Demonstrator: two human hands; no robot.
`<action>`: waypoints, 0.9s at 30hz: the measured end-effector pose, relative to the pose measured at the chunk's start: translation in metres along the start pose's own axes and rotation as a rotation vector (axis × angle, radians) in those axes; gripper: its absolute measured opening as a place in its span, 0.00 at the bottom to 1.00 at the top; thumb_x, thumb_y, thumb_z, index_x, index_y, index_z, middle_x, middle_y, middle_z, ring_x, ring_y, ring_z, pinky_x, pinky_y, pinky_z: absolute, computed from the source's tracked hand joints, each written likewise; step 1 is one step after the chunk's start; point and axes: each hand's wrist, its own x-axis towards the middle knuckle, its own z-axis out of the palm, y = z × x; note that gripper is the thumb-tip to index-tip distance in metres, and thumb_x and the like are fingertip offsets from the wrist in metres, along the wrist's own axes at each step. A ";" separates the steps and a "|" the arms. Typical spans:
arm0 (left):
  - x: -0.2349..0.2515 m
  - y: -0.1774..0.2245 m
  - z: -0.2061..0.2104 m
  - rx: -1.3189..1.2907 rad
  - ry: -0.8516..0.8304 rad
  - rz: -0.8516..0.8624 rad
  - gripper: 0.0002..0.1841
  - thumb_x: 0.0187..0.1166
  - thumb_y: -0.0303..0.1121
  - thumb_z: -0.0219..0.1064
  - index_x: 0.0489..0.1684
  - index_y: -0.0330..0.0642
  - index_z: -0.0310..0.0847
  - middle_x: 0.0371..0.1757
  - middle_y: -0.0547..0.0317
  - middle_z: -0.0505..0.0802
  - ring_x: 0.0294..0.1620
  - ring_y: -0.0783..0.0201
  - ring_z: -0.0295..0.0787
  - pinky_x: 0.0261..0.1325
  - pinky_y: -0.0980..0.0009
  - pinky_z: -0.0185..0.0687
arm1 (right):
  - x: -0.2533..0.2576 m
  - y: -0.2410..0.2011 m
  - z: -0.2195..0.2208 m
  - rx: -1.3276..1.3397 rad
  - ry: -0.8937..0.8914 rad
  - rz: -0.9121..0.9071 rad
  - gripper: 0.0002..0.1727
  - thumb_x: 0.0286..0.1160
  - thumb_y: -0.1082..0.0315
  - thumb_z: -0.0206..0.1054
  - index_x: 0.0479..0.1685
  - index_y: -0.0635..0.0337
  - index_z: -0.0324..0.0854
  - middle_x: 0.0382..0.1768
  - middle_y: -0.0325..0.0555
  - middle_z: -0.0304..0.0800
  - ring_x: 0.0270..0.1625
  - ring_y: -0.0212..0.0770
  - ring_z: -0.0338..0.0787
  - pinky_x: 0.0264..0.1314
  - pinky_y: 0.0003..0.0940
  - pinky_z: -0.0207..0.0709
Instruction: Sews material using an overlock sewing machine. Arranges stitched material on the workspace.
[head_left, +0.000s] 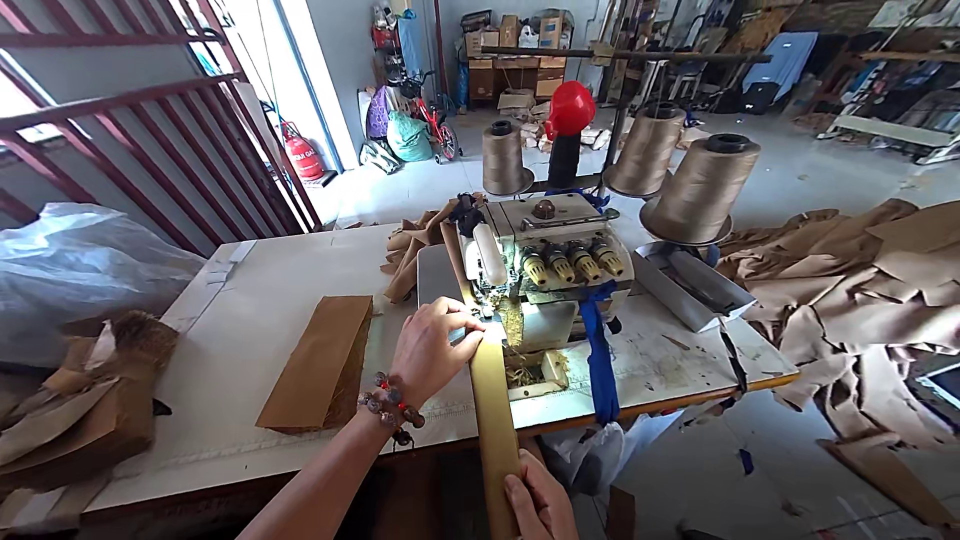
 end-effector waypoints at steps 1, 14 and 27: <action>0.003 0.000 0.000 -0.005 -0.008 -0.006 0.08 0.74 0.43 0.73 0.38 0.53 0.97 0.53 0.61 0.93 0.57 0.56 0.89 0.58 0.46 0.81 | 0.002 0.000 0.000 -0.005 0.012 -0.008 0.12 0.82 0.74 0.53 0.30 0.69 0.77 0.30 0.44 0.80 0.35 0.27 0.83 0.38 0.20 0.77; 0.002 0.010 -0.009 0.128 -0.073 0.061 0.10 0.80 0.44 0.70 0.42 0.55 0.96 0.49 0.64 0.97 0.59 0.57 0.91 0.63 0.46 0.79 | 0.065 0.015 0.005 -0.018 0.136 0.033 0.17 0.88 0.65 0.49 0.32 0.57 0.78 0.20 0.33 0.78 0.25 0.23 0.81 0.30 0.21 0.75; 0.054 -0.023 -0.024 0.238 -0.446 -0.054 0.37 0.63 0.70 0.73 0.69 0.58 0.86 0.67 0.56 0.92 0.82 0.47 0.74 0.86 0.29 0.47 | 0.129 0.022 0.018 0.222 0.183 -0.046 0.18 0.88 0.70 0.44 0.29 0.58 0.75 0.24 0.34 0.82 0.30 0.28 0.85 0.39 0.26 0.83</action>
